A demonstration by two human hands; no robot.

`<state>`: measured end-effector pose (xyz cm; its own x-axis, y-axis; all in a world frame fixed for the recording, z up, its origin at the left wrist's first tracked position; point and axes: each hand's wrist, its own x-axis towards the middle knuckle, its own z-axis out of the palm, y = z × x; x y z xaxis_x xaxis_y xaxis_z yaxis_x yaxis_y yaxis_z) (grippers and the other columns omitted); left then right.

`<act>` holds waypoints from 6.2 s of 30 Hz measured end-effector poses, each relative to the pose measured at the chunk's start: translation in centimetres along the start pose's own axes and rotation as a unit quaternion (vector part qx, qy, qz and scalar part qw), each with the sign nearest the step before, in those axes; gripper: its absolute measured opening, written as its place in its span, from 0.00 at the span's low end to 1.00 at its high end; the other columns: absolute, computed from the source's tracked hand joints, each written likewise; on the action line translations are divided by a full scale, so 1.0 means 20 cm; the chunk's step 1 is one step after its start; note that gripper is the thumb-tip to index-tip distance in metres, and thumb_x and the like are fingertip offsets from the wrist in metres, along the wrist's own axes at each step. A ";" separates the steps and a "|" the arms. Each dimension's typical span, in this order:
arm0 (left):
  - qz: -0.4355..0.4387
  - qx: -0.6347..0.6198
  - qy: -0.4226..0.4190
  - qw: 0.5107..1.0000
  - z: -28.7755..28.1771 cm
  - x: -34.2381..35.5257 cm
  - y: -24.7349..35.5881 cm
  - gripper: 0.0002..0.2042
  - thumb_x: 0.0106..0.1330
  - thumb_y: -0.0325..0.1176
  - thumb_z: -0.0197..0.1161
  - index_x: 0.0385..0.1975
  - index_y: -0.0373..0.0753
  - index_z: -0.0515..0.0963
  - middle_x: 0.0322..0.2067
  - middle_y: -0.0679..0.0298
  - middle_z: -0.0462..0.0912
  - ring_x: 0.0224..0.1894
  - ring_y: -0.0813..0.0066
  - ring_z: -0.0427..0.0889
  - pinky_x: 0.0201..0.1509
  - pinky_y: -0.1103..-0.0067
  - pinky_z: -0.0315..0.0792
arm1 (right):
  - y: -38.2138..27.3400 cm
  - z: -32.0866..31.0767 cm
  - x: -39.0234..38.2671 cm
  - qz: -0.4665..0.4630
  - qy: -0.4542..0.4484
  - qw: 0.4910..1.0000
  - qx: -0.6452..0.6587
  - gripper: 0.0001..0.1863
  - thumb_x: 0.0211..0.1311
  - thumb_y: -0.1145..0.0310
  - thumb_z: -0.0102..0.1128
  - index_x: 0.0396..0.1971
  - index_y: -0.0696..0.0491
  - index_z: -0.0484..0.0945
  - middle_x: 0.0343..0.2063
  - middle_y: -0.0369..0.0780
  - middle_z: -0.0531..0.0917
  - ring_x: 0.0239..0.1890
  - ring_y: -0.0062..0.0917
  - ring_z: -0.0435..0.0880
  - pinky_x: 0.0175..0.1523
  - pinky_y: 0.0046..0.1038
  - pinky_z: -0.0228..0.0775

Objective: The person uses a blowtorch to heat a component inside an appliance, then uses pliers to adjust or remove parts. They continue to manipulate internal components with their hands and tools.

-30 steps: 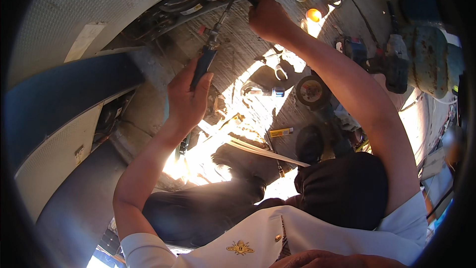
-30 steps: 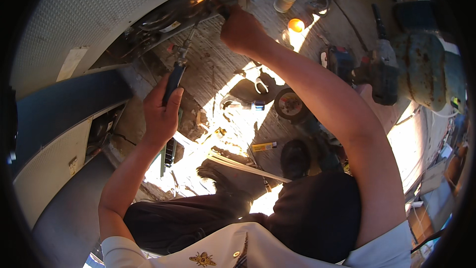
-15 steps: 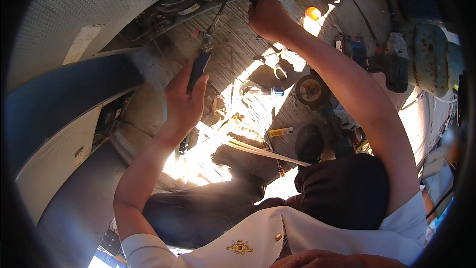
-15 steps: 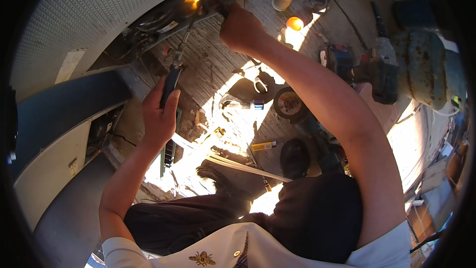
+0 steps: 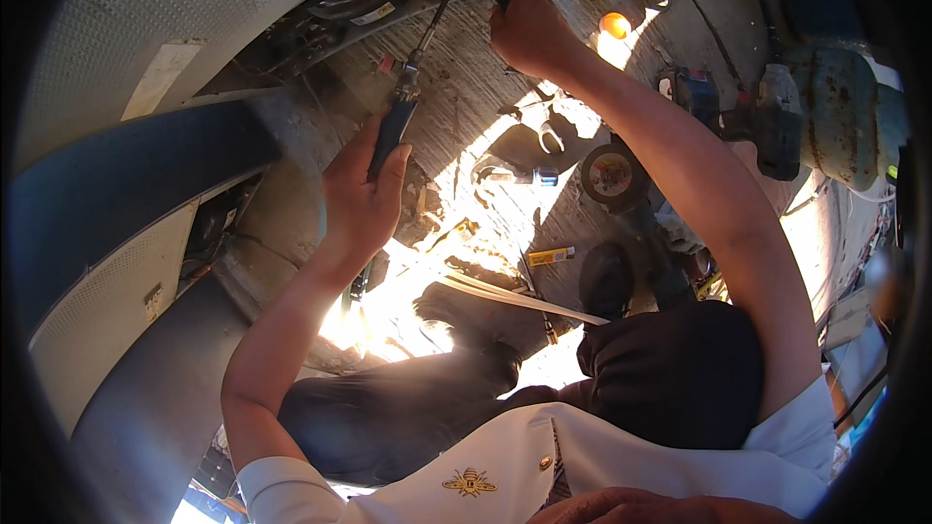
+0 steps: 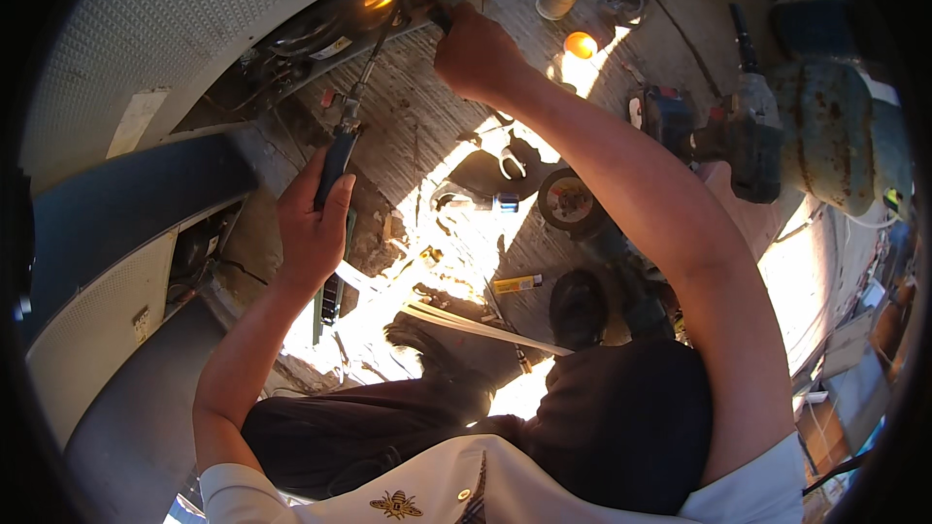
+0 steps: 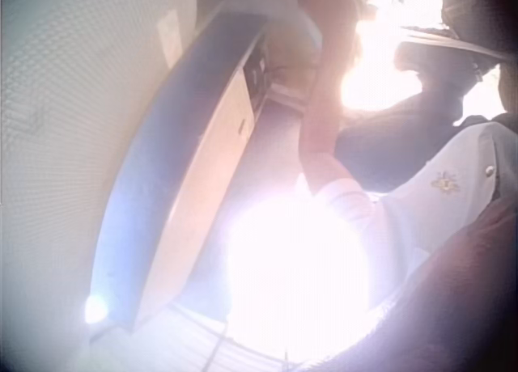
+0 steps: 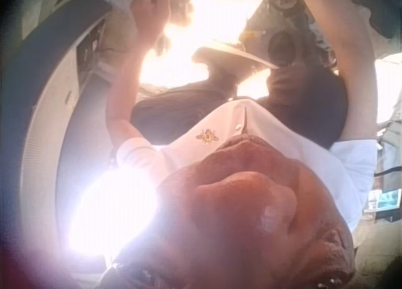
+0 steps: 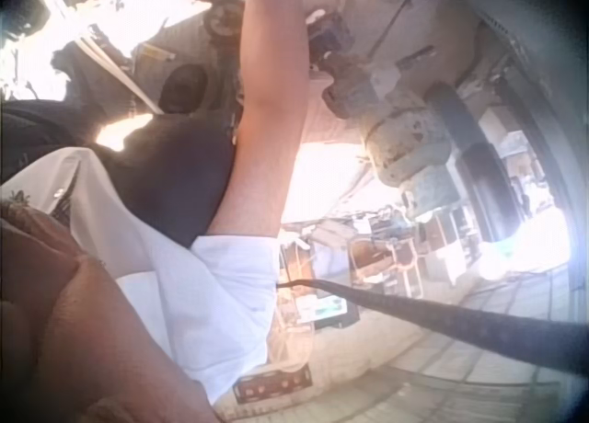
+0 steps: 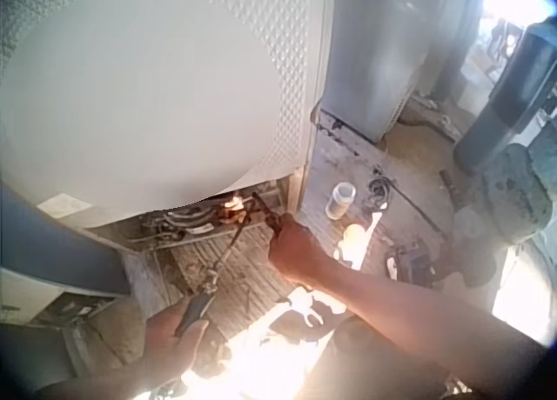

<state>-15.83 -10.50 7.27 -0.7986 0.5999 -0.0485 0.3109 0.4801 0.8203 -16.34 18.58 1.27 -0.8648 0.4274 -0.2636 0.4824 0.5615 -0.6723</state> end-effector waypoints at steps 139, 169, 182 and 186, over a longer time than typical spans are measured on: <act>-0.014 0.049 -0.023 0.998 -0.01 -0.01 0.00 0.19 0.76 0.33 0.65 0.62 0.30 0.78 0.37 0.60 0.85 0.36 0.80 0.79 0.41 0.79 0.74 | 0.03 0.13 -0.04 0.046 0.043 0.988 0.144 0.25 0.71 0.51 0.61 0.50 0.59 0.77 0.42 0.59 0.87 0.50 0.56 0.86 0.54 0.51 0.77; 0.013 0.020 0.009 1.000 -0.01 -0.02 -0.03 0.19 0.71 0.31 0.67 0.60 0.37 0.79 0.31 0.57 0.82 0.29 0.70 0.80 0.37 0.75 0.76 | 0.07 0.20 -0.01 0.052 0.069 0.995 0.042 0.23 0.72 0.52 0.60 0.51 0.58 0.77 0.45 0.57 0.86 0.51 0.57 0.84 0.56 0.51 0.75; 0.028 0.042 0.011 0.999 -0.01 -0.02 -0.06 0.20 0.71 0.33 0.68 0.61 0.35 0.78 0.35 0.52 0.84 0.31 0.65 0.84 0.38 0.72 0.78 | 0.01 0.10 -0.06 0.041 0.040 0.997 -0.052 0.18 0.68 0.59 0.56 0.51 0.53 0.81 0.40 0.53 0.88 0.47 0.52 0.87 0.55 0.50 0.77; 0.015 0.035 0.000 0.999 -0.01 -0.01 -0.03 0.21 0.71 0.33 0.67 0.62 0.35 0.78 0.34 0.53 0.84 0.31 0.66 0.83 0.38 0.73 0.77 | 0.02 0.13 -0.04 0.045 0.041 0.996 -0.058 0.19 0.67 0.61 0.56 0.52 0.56 0.78 0.41 0.54 0.88 0.48 0.52 0.87 0.56 0.50 0.77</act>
<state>-15.93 -11.17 6.84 -0.7881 0.6150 -0.0251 0.3700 0.5060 0.7792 -15.76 16.69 -0.56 -0.8057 0.5336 -0.2573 0.5739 0.5954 -0.5623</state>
